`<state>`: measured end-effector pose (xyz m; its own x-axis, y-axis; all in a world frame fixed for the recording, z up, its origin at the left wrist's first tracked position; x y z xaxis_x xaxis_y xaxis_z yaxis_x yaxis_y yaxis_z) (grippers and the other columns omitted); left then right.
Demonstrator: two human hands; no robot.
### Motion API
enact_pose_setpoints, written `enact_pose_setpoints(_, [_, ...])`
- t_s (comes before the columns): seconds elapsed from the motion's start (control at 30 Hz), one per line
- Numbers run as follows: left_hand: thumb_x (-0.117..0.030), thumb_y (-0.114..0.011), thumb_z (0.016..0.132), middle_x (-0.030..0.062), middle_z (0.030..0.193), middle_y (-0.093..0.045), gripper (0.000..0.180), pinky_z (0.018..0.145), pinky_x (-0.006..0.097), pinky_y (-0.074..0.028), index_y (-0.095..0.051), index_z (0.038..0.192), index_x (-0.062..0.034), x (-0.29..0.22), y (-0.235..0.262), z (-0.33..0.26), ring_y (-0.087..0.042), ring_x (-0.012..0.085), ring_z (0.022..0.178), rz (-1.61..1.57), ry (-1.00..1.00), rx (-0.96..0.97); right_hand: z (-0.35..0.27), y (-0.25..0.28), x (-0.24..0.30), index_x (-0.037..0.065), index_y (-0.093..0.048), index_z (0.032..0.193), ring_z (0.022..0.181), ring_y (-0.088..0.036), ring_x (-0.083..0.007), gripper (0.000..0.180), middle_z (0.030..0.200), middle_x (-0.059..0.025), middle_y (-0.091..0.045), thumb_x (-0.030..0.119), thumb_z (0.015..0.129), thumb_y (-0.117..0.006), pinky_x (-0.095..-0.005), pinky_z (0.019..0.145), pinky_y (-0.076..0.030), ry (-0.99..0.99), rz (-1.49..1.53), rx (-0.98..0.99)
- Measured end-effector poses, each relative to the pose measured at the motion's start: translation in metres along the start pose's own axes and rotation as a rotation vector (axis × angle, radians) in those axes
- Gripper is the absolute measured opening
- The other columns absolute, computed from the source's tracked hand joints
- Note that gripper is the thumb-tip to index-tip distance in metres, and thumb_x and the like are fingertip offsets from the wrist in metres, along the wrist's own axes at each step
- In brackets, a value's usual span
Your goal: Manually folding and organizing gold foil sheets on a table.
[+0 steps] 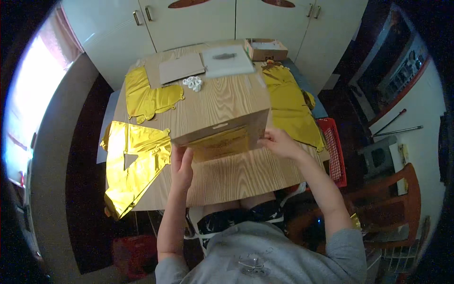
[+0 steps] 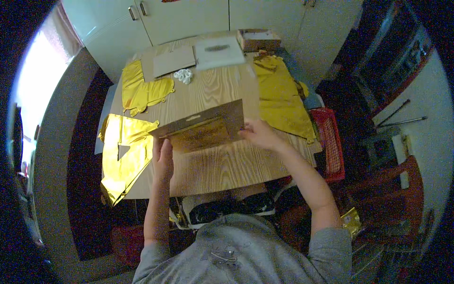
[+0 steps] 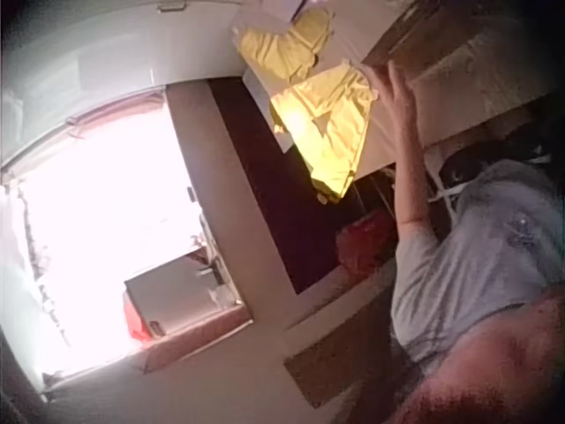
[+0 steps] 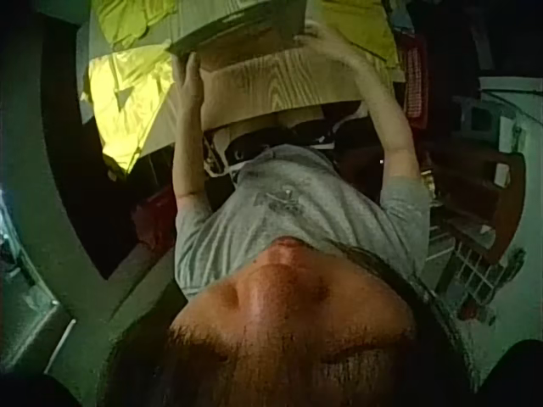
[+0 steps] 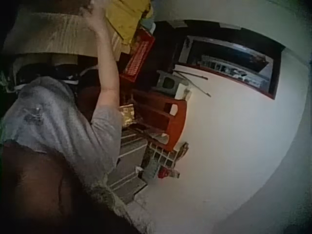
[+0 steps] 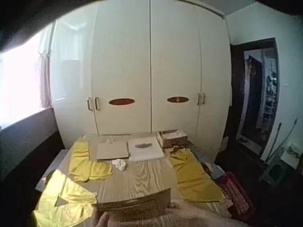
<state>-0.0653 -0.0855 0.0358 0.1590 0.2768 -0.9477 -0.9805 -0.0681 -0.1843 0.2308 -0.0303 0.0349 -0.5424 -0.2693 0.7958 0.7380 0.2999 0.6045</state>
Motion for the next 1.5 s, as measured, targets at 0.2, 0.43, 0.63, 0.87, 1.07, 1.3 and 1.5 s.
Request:
enact_pose_setpoints(0.2, [-0.009, -0.052, 0.095, -0.0010, 0.089, -0.054, 0.026, 0.061, 0.021, -0.038, -0.049, 0.121, -0.0040, 0.014, 0.002, 0.015, -0.046, 0.0062, 0.071, 0.056, 0.059, 0.006, 0.002, -0.017, -0.026, -0.001, -0.054, 0.117, 0.076, -0.065, -0.0263, 0.046, 0.086, -0.0169, -0.067, 0.026, 0.082, -0.067, -0.0386, 0.066, -0.049, -0.090, 0.096, 0.003])
enact_pose_setpoints(0.43, [-0.013, -0.066, 0.083, 0.0172, 0.109, -0.052, 0.063, 0.081, 0.035, -0.046, -0.034, 0.136, 0.0000, 0.038, 0.009, 0.015, -0.054, 0.0286, 0.097, 0.855, -0.083, 0.022, -0.021, -0.014, 0.011, -0.001, -0.051, 0.119, 0.079, -0.065, -0.0317, 0.050, 0.087, -0.0193, -0.067, 0.029, 0.082, -0.067, -0.0414, 0.071, -0.051, -0.308, -0.100, 0.183])
enact_pose_setpoints(0.63, [-0.023, -0.067, 0.080, 0.0252, 0.137, -0.039, 0.063, 0.101, 0.049, -0.035, -0.042, 0.133, -0.0005, 0.024, -0.011, 0.008, -0.042, 0.0404, 0.124, 1.410, -0.254, 0.201, -0.032, -0.020, 0.021, 0.002, -0.051, 0.122, 0.086, -0.063, -0.0365, 0.042, 0.101, -0.0184, -0.062, 0.022, 0.086, -0.060, -0.0422, 0.069, -0.052, 0.037, -0.555, -0.069])
enact_pose_setpoints(0.87, [-0.036, -0.057, 0.086, 0.0254, 0.141, -0.038, 0.066, 0.110, 0.050, -0.025, -0.039, 0.135, 0.0050, 0.034, -0.039, 0.003, -0.030, 0.0386, 0.136, 1.321, -0.338, 0.478, 0.001, -0.054, 0.034, 0.003, -0.051, 0.126, 0.114, -0.052, -0.0323, 0.042, 0.124, -0.0149, -0.054, 0.021, 0.088, -0.054, -0.0444, 0.093, -0.043, 0.273, -0.543, -0.125])
enact_pose_setpoints(1.07, [-0.047, -0.049, 0.088, 0.0261, 0.146, -0.031, 0.076, 0.113, 0.049, -0.019, -0.031, 0.140, 0.0067, 0.042, -0.042, 0.000, -0.024, 0.0386, 0.139, 1.375, -0.269, 0.622, -0.004, -0.083, 0.012, 0.003, -0.044, 0.135, 0.135, -0.033, -0.0334, 0.056, 0.144, -0.0194, -0.037, 0.032, 0.089, -0.054, -0.0465, 0.112, -0.023, 0.348, -0.723, -0.007])
enact_pose_setpoints(1.3, [-0.059, -0.053, 0.082, 0.0253, 0.145, -0.033, 0.089, 0.112, 0.048, -0.022, -0.033, 0.138, 0.0074, 0.046, -0.038, 0.002, -0.028, 0.0380, 0.137, 1.421, -0.280, 0.563, -0.006, -0.078, 0.017, 0.004, -0.040, 0.138, 0.137, -0.028, -0.0353, 0.062, 0.147, -0.0199, -0.031, 0.037, 0.089, -0.053, -0.0493, 0.112, -0.020, 0.321, -0.737, 0.045])
enact_pose_setpoints(1.5, [-0.066, -0.051, 0.079, 0.0242, 0.146, -0.031, 0.097, 0.112, 0.051, -0.018, -0.031, 0.140, 0.0070, 0.046, -0.030, 0.005, -0.026, 0.0377, 0.138, 1.473, -0.272, 0.552, -0.007, -0.077, 0.018, 0.007, -0.038, 0.141, 0.139, -0.024, -0.0326, 0.063, 0.149, -0.0168, -0.030, 0.043, 0.090, -0.048, -0.0574, 0.111, -0.015, 0.266, -0.785, 0.084])
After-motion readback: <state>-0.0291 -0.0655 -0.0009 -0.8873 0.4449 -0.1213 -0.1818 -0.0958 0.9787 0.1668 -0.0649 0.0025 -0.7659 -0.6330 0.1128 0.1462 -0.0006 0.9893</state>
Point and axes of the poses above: each hand's wrist, its own z-axis towards the middle knuckle, its own y-axis out of the back of the hand, x = y × z, the point moved 2 cm from there along z, towards the middle knuckle
